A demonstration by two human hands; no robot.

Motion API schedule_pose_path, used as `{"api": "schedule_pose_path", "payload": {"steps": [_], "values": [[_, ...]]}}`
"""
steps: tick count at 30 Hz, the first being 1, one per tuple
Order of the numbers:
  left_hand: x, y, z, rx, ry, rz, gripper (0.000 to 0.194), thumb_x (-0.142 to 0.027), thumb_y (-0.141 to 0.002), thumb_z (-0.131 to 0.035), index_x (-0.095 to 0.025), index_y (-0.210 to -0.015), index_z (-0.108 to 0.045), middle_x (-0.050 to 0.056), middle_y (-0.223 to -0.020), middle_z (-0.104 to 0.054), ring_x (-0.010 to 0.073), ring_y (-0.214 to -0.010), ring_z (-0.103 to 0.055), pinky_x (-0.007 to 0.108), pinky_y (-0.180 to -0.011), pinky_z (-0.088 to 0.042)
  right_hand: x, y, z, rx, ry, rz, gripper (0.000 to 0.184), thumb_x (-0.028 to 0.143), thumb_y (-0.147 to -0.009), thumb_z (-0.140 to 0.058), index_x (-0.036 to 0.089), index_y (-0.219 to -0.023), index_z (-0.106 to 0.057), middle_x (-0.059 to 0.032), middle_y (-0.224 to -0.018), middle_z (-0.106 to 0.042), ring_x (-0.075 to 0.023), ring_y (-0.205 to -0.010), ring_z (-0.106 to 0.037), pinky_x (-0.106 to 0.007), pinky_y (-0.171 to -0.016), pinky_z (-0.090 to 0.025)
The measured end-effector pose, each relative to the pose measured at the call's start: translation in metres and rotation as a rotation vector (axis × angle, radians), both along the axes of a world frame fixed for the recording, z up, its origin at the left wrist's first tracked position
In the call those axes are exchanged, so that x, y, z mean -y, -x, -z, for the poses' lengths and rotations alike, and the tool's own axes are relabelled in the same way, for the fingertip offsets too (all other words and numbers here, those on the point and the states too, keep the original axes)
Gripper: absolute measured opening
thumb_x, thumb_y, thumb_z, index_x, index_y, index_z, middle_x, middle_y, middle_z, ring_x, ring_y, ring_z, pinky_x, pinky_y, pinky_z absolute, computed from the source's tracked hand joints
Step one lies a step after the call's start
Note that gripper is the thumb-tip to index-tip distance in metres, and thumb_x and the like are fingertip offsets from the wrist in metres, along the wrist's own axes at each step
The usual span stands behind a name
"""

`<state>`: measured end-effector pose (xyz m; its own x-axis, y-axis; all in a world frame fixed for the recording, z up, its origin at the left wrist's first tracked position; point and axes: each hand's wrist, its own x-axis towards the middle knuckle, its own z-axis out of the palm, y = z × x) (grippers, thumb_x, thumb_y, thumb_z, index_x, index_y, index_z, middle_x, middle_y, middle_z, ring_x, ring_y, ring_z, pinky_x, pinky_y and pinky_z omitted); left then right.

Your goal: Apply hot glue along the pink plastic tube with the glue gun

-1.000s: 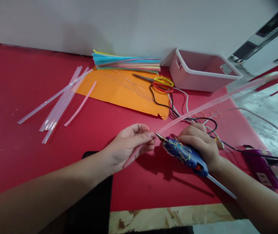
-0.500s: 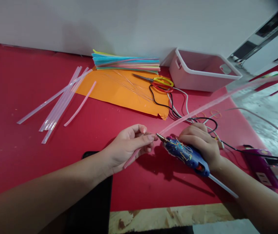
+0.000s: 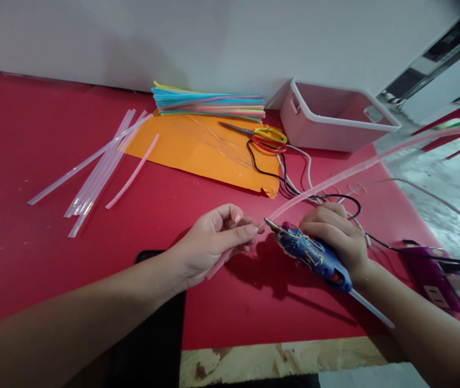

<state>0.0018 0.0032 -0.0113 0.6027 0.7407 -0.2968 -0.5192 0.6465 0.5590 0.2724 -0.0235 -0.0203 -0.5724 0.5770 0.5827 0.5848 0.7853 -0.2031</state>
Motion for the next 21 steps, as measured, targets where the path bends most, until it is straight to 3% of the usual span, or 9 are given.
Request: {"api": "schedule_pose_path", "payload": {"steps": [13,21], "values": [[0.0005,-0.0002,0.0015,-0.02,-0.03,-0.016,0.044,-0.006,-0.074,-0.094,-0.018,-0.071,-0.052,0.0,-0.074,-0.077,0.0057,-0.06,-0.065,0.015,-0.06,-0.049,0.0002,-0.0015,0.0021,0.005,-0.015,0.016,0.011,0.026,-0.109,-0.053,0.023,-0.106,-0.063,-0.0025,-0.08,-0.068,-0.019,-0.069,-0.066,-0.042,-0.075,-0.047],[0.0032,-0.0007,0.0014,-0.1,-0.157,-0.094,0.046,-0.009,-0.075,-0.095,-0.018,-0.073,-0.05,-0.002,-0.077,-0.078,0.0045,-0.062,-0.063,0.016,-0.062,-0.048,-0.0007,-0.0015,0.0004,-0.008,-0.019,0.025,0.013,0.026,-0.109,-0.054,0.023,-0.105,-0.065,-0.0023,-0.08,-0.069,-0.0188,-0.069,-0.066,-0.041,-0.076,-0.046]]}}
